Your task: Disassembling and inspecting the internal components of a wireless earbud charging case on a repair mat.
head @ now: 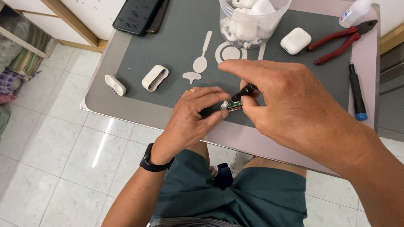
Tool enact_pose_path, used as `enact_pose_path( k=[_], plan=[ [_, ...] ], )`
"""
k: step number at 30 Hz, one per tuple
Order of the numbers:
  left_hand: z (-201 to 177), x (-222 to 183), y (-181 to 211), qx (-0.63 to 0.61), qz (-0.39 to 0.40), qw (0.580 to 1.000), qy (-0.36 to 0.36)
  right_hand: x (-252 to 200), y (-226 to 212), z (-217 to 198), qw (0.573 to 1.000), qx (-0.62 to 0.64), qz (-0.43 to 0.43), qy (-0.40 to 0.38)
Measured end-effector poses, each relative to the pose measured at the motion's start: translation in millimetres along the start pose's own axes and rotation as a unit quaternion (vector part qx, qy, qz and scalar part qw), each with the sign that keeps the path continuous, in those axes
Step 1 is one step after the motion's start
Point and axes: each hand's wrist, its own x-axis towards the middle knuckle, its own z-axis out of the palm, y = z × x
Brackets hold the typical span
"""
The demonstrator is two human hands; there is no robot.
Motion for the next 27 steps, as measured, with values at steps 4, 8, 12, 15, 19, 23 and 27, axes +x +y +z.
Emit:
enact_pose_path(
  k=[4,8,12,15,19,23,27],
  plan=[
    [6,4,0,-0.017,-0.008,1.0,0.018,0,0,-2,1.0,0.004,0.008,-0.006],
    [14,11,-5,-0.039,-0.017,0.998,0.037,-2,3,-9,0.999,-0.006,-0.016,0.037],
    [1,29,-9,0.09,0.054,0.993,0.049,-18,9,-37,0.993,-0.043,0.023,0.106],
    [-20,54,8,0.128,0.03,0.99,-0.044,-51,31,-40,0.983,0.005,0.123,0.138],
    [7,93,-25,0.285,-0.062,0.942,-0.167,-93,31,12,0.931,0.063,0.283,0.223],
    [25,118,-44,0.242,-0.048,0.947,-0.206,-111,42,57,0.935,-0.011,0.203,0.29],
    [-1,115,-39,0.15,-0.009,0.969,-0.194,-113,61,82,0.933,-0.13,0.123,0.313]
  ],
)
